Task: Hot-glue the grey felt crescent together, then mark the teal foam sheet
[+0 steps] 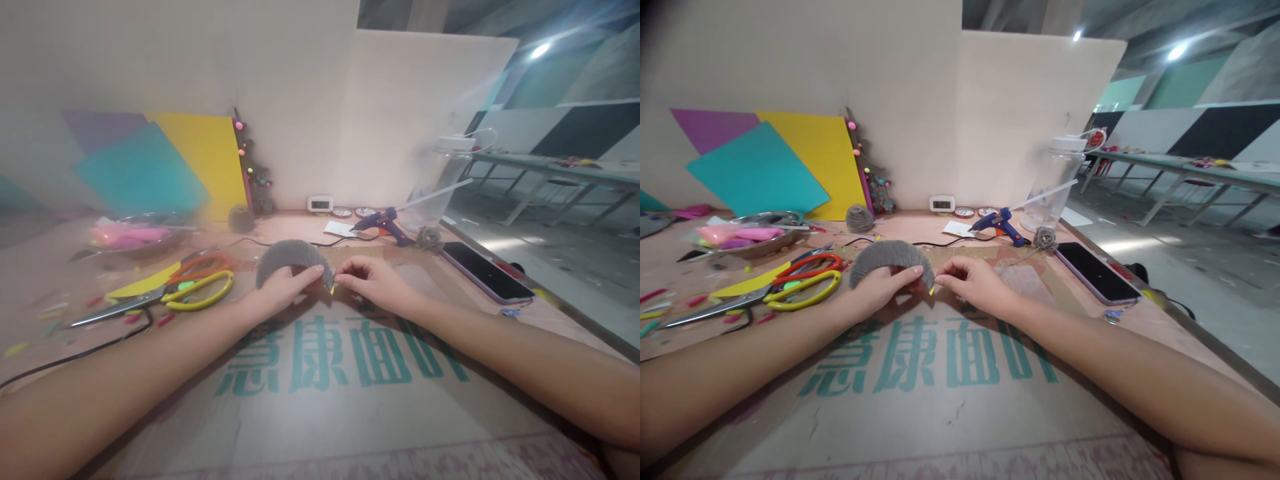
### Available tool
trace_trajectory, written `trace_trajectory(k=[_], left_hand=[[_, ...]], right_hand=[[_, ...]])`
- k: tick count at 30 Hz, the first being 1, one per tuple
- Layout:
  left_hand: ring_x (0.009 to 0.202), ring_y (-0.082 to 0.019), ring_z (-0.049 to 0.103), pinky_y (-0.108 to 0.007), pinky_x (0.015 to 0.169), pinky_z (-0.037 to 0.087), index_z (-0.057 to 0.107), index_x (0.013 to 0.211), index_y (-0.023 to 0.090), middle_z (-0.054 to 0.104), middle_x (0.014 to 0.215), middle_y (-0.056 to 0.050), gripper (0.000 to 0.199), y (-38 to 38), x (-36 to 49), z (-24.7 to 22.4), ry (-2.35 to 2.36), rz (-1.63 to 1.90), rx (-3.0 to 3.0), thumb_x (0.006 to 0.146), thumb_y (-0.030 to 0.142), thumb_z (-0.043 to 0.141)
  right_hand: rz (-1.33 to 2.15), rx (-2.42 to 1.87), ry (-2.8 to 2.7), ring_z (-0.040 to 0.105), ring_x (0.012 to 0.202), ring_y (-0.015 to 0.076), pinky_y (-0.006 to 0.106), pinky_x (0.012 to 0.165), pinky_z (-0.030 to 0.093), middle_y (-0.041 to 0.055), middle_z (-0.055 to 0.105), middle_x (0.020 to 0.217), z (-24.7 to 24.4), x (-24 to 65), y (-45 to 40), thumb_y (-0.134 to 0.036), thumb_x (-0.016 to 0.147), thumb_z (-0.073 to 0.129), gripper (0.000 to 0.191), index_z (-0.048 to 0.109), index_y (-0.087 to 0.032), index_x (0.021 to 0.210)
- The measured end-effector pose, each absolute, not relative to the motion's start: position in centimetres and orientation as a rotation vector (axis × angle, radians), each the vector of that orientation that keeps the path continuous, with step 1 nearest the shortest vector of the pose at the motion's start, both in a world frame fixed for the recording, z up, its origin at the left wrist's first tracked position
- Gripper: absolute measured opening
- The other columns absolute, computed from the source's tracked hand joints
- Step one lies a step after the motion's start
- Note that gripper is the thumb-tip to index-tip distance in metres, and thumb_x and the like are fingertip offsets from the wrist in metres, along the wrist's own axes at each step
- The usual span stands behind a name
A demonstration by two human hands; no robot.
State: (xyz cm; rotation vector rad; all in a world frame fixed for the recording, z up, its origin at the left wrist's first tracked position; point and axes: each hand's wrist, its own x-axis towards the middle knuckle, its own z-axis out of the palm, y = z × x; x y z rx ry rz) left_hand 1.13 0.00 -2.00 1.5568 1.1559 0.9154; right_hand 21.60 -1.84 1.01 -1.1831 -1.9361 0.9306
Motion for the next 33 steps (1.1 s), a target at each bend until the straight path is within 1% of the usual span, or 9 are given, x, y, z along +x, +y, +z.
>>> trace_trajectory(k=[5, 9, 14, 19, 21, 24, 27, 30, 33], left_hand=[[0.065, -0.018, 0.061, -0.028, 0.064, 0.046, 0.068, 0.065, 0.017, 0.068, 0.067, -0.005, 0.044, -0.2, 1.0, -1.2, 1.082, 0.897, 1.645, 0.081, 0.057, 0.057], [0.064, -0.019, 0.061, -0.028, 0.061, 0.044, 0.068, 0.065, 0.017, 0.068, 0.065, -0.005, 0.049, -0.4, 0.8, -0.4, 1.159, 0.914, 1.886, 0.083, 0.059, 0.054], [0.064, -0.019, 0.060, -0.027, 0.063, 0.042, 0.063, 0.059, 0.018, 0.065, 0.062, -0.005, 0.050, -0.6, 0.9, 0.1, 1.225, 0.974, 2.072, 0.086, 0.058, 0.051], [0.064, -0.018, 0.060, -0.028, 0.063, 0.041, 0.065, 0.064, 0.017, 0.066, 0.064, -0.004, 0.048, -0.8, 1.0, 0.4, 1.284, 0.978, 2.027, 0.085, 0.058, 0.051], [0.066, -0.019, 0.061, -0.028, 0.064, 0.041, 0.065, 0.064, 0.017, 0.066, 0.064, -0.003, 0.048, -0.9, 1.0, 0.6, 1.288, 0.961, 2.067, 0.085, 0.057, 0.052], [0.066, -0.018, 0.060, -0.028, 0.064, 0.041, 0.066, 0.065, 0.017, 0.066, 0.065, -0.003, 0.046, -1.0, 1.0, 0.6, 1.260, 0.940, 2.113, 0.085, 0.055, 0.053], [0.067, -0.017, 0.060, -0.027, 0.064, 0.042, 0.064, 0.064, 0.017, 0.066, 0.067, -0.003, 0.043, -0.9, 1.0, 0.2, 1.185, 0.952, 2.117, 0.086, 0.052, 0.054], [0.067, -0.016, 0.061, -0.026, 0.062, 0.043, 0.056, 0.068, 0.018, 0.065, 0.068, -0.001, 0.040, -1.1, 1.0, -0.2, 1.099, 0.944, 2.030, 0.087, 0.052, 0.054], [0.062, -0.014, 0.058, -0.025, 0.058, 0.043, 0.048, 0.072, 0.019, 0.062, 0.067, 0.001, 0.035, -1.5, 1.1, -0.1, 1.083, 0.945, 1.954, 0.088, 0.049, 0.055]], right_hand=[[0.955, -1.136, -1.989, 0.051, 0.057, 0.0100, 0.023, 0.052, 0.040, -0.0004, 0.063, 0.071, 0.9, 21.7, -1.6, -0.031, 0.083, 0.059, 0.019, 0.069, -0.016, 0.090], [1.019, -1.113, -2.023, 0.048, 0.056, 0.0089, 0.022, 0.051, 0.038, -0.0023, 0.058, 0.066, 1.0, 21.7, -1.5, -0.031, 0.082, 0.061, 0.016, 0.066, -0.016, 0.079], [1.086, -1.123, -2.004, 0.043, 0.049, 0.0071, 0.021, 0.047, 0.034, -0.0044, 0.053, 0.062, 1.2, 21.7, -1.7, -0.033, 0.082, 0.061, 0.018, 0.063, -0.016, 0.078], [1.158, -1.077, -1.964, 0.047, 0.054, 0.0083, 0.022, 0.050, 0.037, -0.0017, 0.058, 0.068, 1.1, 21.8, -1.7, -0.041, 0.086, 0.056, 0.027, 0.063, -0.016, 0.083], [1.127, -1.088, -1.977, 0.049, 0.058, 0.0090, 0.022, 0.053, 0.039, -0.0012, 0.059, 0.070, 1.0, 21.8, -1.7, -0.040, 0.084, 0.060, 0.025, 0.064, -0.015, 0.084], [1.082, -1.102, -1.998, 0.051, 0.061, 0.0095, 0.022, 0.056, 0.039, -0.0010, 0.060, 0.070, 0.9, 21.7, -1.6, -0.036, 0.081, 0.064, 0.020, 0.064, -0.016, 0.079], [1.123, -1.126, -1.968, 0.049, 0.054, 0.0084, 0.021, 0.050, 0.037, -0.0025, 0.058, 0.064, 0.9, 21.7, -1.6, -0.037, 0.081, 0.063, 0.021, 0.062, -0.016, 0.077], [1.175, -1.176, -1.883, 0.044, 0.045, 0.0073, 0.021, 0.043, 0.034, -0.0053, 0.053, 0.056, 1.1, 21.8, -1.6, -0.041, 0.080, 0.063, 0.024, 0.060, -0.017, 0.078], [1.177, -1.195, -1.805, 0.043, 0.042, 0.0067, 0.021, 0.041, 0.033, -0.0062, 0.052, 0.055, 1.3, 21.9, -1.6, -0.043, 0.079, 0.063, 0.026, 0.060, -0.017, 0.079]])
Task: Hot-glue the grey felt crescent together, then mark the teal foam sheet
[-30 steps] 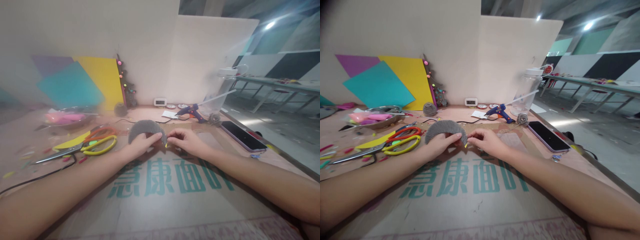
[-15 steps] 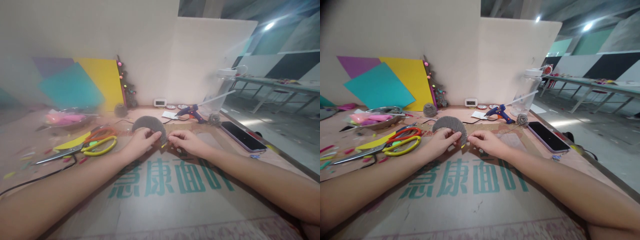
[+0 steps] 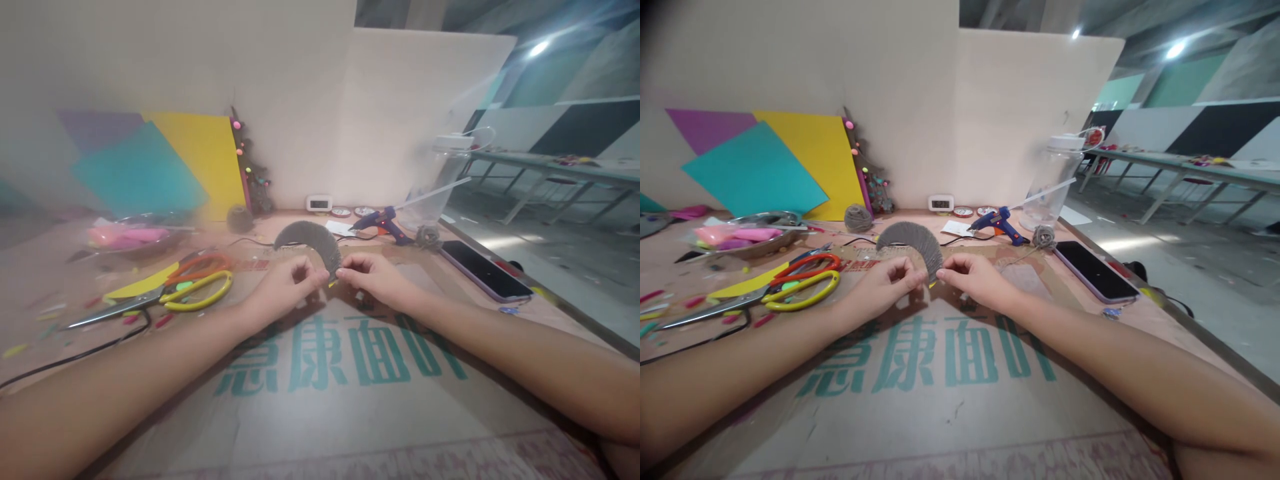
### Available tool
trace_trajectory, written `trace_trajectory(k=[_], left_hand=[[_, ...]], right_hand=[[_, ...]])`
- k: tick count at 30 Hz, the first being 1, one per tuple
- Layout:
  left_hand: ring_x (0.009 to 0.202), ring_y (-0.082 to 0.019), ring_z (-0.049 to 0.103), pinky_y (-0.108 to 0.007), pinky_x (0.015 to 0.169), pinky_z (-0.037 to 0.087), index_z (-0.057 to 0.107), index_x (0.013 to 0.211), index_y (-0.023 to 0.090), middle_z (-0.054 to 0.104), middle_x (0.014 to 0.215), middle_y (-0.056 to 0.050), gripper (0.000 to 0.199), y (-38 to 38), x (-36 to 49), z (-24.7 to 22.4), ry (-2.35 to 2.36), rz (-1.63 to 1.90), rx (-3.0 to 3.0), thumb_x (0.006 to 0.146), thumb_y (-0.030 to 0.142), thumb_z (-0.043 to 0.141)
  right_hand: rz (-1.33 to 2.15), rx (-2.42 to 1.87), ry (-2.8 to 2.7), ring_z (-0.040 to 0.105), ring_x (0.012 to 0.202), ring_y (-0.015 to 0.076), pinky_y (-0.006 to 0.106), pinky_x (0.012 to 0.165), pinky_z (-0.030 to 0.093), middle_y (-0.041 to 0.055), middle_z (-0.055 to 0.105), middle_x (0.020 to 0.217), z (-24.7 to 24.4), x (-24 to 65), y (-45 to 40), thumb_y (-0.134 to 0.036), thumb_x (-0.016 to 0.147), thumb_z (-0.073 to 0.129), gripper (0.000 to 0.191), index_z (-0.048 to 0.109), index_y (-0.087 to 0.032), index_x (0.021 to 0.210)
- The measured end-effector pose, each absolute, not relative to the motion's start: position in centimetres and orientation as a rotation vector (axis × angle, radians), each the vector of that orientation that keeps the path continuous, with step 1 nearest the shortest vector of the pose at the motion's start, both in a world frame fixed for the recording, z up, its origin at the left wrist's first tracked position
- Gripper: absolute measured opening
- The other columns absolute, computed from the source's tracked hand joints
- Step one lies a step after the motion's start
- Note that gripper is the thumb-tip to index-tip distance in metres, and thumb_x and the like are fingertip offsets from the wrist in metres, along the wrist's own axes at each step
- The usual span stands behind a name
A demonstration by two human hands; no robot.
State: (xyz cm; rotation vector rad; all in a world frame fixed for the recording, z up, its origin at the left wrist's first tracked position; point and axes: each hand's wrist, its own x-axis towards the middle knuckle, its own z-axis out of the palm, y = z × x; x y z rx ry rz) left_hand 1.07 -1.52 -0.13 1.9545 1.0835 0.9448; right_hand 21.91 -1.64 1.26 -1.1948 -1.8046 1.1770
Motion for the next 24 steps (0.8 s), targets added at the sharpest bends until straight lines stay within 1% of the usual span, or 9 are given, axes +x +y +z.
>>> trace_trajectory(k=[2, 4, 7, 9, 13, 24], left_hand=[[0.070, -0.014, 0.059, -0.025, 0.063, 0.046, 0.048, 0.078, 0.019, 0.061, 0.075, 0.000, 0.024, -1.86, 1.19, 0.04, 1.019, 1.025, 2.021, 0.087, 0.039, 0.059], [0.079, -0.014, 0.060, -0.027, 0.072, 0.048, 0.051, 0.090, 0.019, 0.060, 0.087, -0.001, 0.015, -2.08, 1.27, 0.08, 0.897, 1.087, 2.104, 0.085, 0.030, 0.060], [0.087, -0.015, 0.059, -0.030, 0.081, 0.049, 0.050, 0.110, 0.020, 0.059, 0.097, -0.003, 0.028, -2.18, 1.22, -0.17, 0.802, 1.024, 2.195, 0.084, 0.024, 0.060], [0.090, -0.015, 0.058, -0.030, 0.085, 0.049, 0.050, 0.114, 0.020, 0.059, 0.100, -0.003, 0.032, -2.16, 1.14, -0.37, 0.805, 0.970, 2.231, 0.085, 0.024, 0.060], [0.090, -0.015, 0.058, -0.030, 0.084, 0.048, 0.052, 0.111, 0.019, 0.060, 0.099, -0.003, 0.026, -2.08, 1.11, -0.47, 0.824, 0.953, 2.260, 0.086, 0.026, 0.058], [0.086, -0.015, 0.058, -0.029, 0.080, 0.047, 0.053, 0.101, 0.019, 0.061, 0.094, -0.002, 0.017, -2.27, 1.35, -0.27, 0.891, 0.967, 2.292, 0.085, 0.022, 0.056]], right_hand=[[1.157, -1.192, -1.788, 0.043, 0.042, 0.0065, 0.020, 0.040, 0.033, -0.0061, 0.053, 0.055, 1.27, 21.94, -1.62, -0.043, 0.079, 0.064, 0.026, 0.060, -0.017, 0.079], [1.150, -1.184, -1.787, 0.044, 0.042, 0.0068, 0.020, 0.041, 0.034, -0.0058, 0.054, 0.055, 1.22, 21.92, -1.59, -0.042, 0.079, 0.064, 0.026, 0.060, -0.017, 0.079], [1.157, -1.173, -1.804, 0.044, 0.042, 0.0071, 0.021, 0.040, 0.035, -0.0057, 0.054, 0.054, 1.07, 21.85, -1.54, -0.042, 0.079, 0.064, 0.025, 0.060, -0.017, 0.079], [1.155, -1.159, -1.824, 0.044, 0.041, 0.0071, 0.021, 0.040, 0.035, -0.0058, 0.054, 0.053, 0.97, 21.80, -1.55, -0.041, 0.080, 0.064, 0.024, 0.060, -0.017, 0.079], [1.144, -1.140, -1.860, 0.046, 0.043, 0.0080, 0.021, 0.043, 0.036, -0.0055, 0.053, 0.052, 0.84, 21.69, -1.64, -0.041, 0.080, 0.064, 0.024, 0.062, -0.017, 0.079], [1.031, -1.150, -1.974, 0.048, 0.054, 0.0101, 0.023, 0.050, 0.036, -0.0023, 0.056, 0.061, 1.04, 21.46, -1.86, -0.039, 0.079, 0.062, 0.023, 0.062, -0.017, 0.074]])
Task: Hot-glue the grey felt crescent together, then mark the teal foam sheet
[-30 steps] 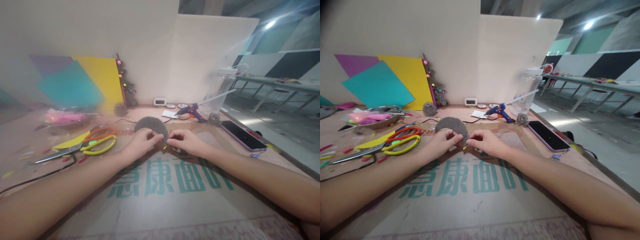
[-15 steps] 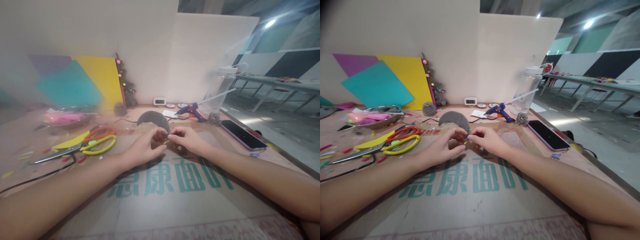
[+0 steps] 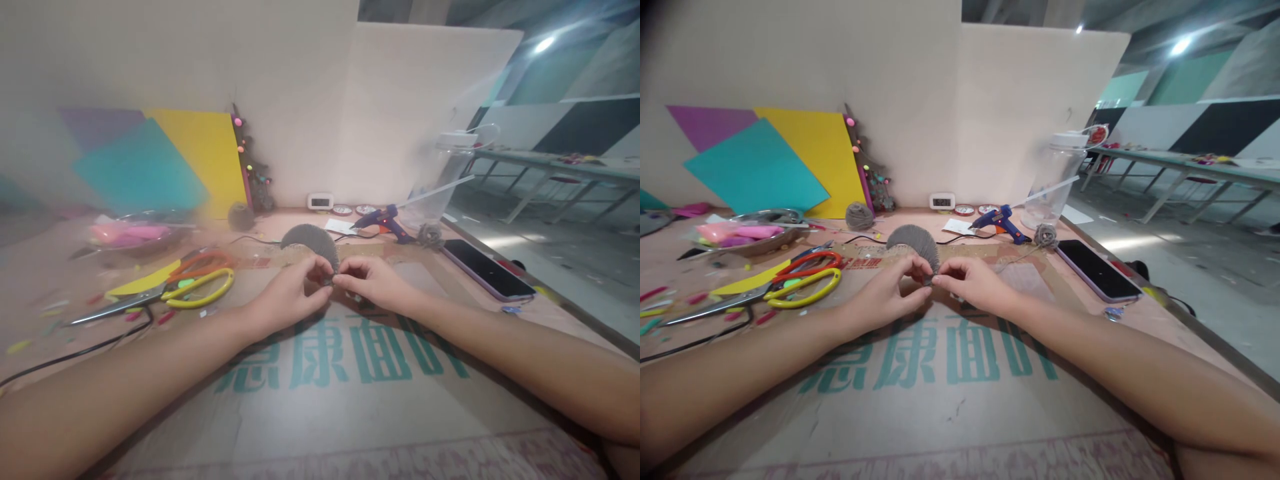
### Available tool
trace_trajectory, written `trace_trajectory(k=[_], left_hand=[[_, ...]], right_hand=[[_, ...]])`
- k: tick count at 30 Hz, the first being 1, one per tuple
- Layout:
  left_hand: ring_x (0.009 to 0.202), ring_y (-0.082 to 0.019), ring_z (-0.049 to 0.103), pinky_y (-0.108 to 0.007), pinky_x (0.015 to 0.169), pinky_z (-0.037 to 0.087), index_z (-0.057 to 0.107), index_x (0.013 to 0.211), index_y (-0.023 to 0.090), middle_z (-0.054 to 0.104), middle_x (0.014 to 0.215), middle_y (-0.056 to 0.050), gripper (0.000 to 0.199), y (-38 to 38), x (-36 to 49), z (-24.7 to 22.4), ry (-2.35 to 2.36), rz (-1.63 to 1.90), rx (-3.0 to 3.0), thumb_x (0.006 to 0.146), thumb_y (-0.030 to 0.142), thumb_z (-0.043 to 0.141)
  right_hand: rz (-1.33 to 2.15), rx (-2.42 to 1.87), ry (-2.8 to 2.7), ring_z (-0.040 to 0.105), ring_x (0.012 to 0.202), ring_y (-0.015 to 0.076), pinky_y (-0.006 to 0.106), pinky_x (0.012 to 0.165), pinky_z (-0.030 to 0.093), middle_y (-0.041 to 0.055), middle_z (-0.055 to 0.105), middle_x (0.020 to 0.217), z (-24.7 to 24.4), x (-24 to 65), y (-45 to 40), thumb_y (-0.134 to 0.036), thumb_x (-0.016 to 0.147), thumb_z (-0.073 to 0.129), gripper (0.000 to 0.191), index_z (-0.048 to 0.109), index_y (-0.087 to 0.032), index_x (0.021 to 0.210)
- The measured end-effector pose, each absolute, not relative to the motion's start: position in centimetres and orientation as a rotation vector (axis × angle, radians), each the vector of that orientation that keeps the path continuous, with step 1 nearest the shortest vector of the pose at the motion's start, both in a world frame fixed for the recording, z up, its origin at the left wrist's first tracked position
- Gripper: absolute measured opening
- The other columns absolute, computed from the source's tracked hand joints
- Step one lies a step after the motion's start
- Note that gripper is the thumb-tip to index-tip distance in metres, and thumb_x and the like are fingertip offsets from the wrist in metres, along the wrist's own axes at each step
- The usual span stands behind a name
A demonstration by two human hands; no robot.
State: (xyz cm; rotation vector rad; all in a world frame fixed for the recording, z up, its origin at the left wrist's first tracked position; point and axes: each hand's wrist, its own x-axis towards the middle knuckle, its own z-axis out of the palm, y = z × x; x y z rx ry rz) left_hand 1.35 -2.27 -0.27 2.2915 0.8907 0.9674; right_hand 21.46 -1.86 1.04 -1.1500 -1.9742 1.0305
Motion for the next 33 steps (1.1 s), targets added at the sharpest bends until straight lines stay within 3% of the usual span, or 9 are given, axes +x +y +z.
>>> trace_trajectory(k=[11, 33], left_hand=[[0.086, -0.015, 0.060, -0.029, 0.080, 0.048, 0.055, 0.100, 0.019, 0.064, 0.095, -0.003, 0.016, -2.44, 1.40, -0.17, 0.933, 1.000, 2.323, 0.086, 0.027, 0.056], [0.092, -0.017, 0.063, -0.031, 0.084, 0.050, 0.056, 0.105, 0.018, 0.066, 0.098, -0.004, 0.025, -2.68, 1.10, -0.03, 0.892, 0.990, 2.372, 0.080, 0.016, 0.055]], right_hand=[[1.121, -1.069, -1.998, 0.052, 0.066, 0.0117, 0.025, 0.062, 0.041, -0.0014, 0.059, 0.073, 0.38, 21.58, -1.59, -0.034, 0.080, 0.064, 0.018, 0.060, -0.017, 0.082], [1.067, -1.102, -2.067, 0.047, 0.062, 0.0108, 0.024, 0.057, 0.037, -0.0028, 0.053, 0.068, 0.54, 21.83, -1.67, -0.037, 0.083, 0.060, 0.020, 0.057, -0.017, 0.079]])
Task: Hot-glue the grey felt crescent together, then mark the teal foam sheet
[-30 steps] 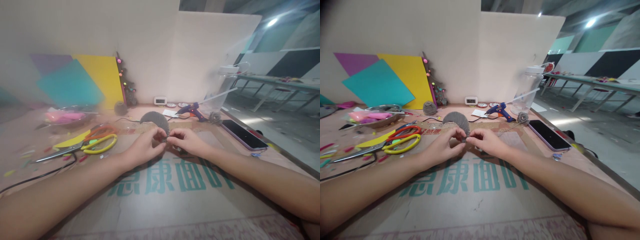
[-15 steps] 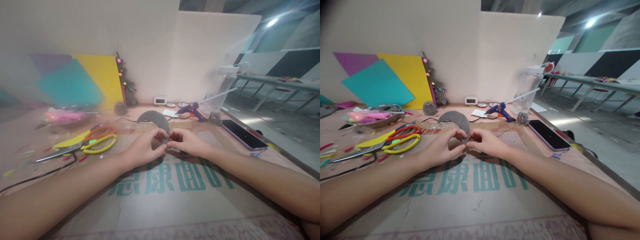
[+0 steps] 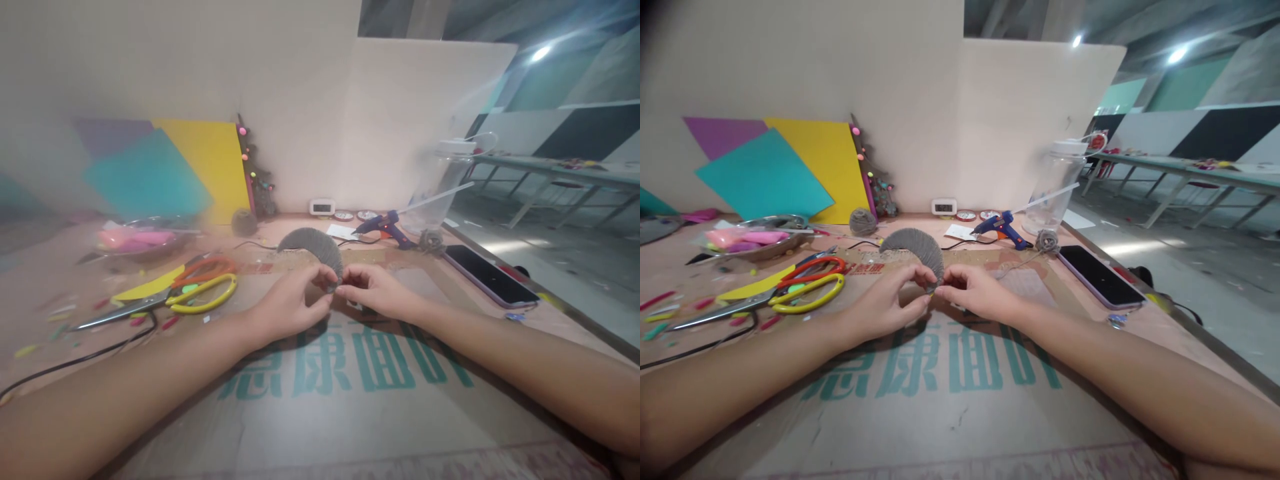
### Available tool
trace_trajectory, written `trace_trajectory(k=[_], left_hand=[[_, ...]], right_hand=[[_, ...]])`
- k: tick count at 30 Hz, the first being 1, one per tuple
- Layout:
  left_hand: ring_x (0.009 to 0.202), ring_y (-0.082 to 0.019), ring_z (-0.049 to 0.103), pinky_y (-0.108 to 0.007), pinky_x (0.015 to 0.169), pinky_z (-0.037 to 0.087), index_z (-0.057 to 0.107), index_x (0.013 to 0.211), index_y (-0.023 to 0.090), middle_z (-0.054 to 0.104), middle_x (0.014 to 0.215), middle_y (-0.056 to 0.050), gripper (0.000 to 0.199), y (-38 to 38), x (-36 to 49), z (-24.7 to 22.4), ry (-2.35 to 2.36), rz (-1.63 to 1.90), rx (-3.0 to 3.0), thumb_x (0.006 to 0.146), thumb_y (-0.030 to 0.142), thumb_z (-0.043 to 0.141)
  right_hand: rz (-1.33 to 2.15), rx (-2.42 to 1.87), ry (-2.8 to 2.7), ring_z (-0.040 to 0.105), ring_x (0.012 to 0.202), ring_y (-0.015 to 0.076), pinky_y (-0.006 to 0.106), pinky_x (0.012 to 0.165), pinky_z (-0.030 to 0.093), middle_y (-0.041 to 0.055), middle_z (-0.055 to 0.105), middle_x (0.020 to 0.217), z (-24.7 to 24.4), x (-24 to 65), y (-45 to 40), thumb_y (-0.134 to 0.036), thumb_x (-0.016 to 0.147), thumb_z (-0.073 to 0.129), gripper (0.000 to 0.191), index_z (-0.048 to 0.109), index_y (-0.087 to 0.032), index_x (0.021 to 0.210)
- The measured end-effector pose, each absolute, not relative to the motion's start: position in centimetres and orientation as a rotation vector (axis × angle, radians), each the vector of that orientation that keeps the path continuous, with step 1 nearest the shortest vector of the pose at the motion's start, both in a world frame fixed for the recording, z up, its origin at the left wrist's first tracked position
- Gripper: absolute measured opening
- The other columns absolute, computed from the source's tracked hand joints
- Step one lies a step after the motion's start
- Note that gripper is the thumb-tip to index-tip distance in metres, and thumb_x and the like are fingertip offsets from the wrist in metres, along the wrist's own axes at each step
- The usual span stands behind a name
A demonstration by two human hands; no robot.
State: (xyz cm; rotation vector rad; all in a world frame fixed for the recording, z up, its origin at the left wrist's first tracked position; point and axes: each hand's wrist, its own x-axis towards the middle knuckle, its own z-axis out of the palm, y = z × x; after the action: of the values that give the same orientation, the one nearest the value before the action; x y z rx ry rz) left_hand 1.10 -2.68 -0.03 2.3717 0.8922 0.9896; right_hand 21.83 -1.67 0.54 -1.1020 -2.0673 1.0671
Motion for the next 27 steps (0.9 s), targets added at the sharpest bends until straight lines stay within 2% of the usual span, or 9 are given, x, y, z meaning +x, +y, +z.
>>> trace_trajectory(k=[7, 15, 22, 27], left_hand=[[0.092, -0.018, 0.064, -0.031, 0.084, 0.050, 0.056, 0.104, 0.020, 0.068, 0.099, -0.004, 0.022, -2.57, 1.22, -0.28, 0.882, 1.021, 2.369, 0.082, 0.019, 0.056], [0.089, -0.018, 0.065, -0.031, 0.081, 0.051, 0.058, 0.101, 0.019, 0.069, 0.097, -0.005, 0.017, -2.58, 1.29, -0.11, 0.891, 0.996, 2.314, 0.084, 0.020, 0.054], [0.089, -0.018, 0.064, -0.031, 0.081, 0.050, 0.057, 0.103, 0.020, 0.069, 0.097, -0.004, 0.019, -2.42, 1.26, -0.35, 0.901, 1.006, 2.321, 0.084, 0.020, 0.054], [0.089, -0.018, 0.065, -0.031, 0.081, 0.050, 0.058, 0.102, 0.020, 0.069, 0.098, -0.004, 0.018, -2.44, 1.24, -0.23, 0.902, 1.004, 2.333, 0.084, 0.021, 0.055]], right_hand=[[1.068, -1.116, -2.058, 0.049, 0.062, 0.0110, 0.024, 0.057, 0.038, -0.0033, 0.054, 0.068, 0.63, 21.82, -1.70, -0.033, 0.083, 0.059, 0.016, 0.056, -0.018, 0.077], [1.043, -1.162, -2.078, 0.049, 0.061, 0.0113, 0.024, 0.056, 0.037, -0.0022, 0.054, 0.066, 0.98, 21.79, -1.70, -0.037, 0.084, 0.057, 0.021, 0.057, -0.017, 0.077], [1.139, -1.140, -2.008, 0.048, 0.060, 0.0101, 0.023, 0.055, 0.037, -0.0039, 0.055, 0.066, 0.95, 21.59, -1.79, -0.034, 0.076, 0.067, 0.019, 0.058, -0.017, 0.078], [1.094, -1.134, -2.036, 0.049, 0.061, 0.0107, 0.023, 0.057, 0.037, -0.0027, 0.055, 0.067, 0.83, 21.69, -1.81, -0.033, 0.080, 0.062, 0.017, 0.057, -0.017, 0.077]])
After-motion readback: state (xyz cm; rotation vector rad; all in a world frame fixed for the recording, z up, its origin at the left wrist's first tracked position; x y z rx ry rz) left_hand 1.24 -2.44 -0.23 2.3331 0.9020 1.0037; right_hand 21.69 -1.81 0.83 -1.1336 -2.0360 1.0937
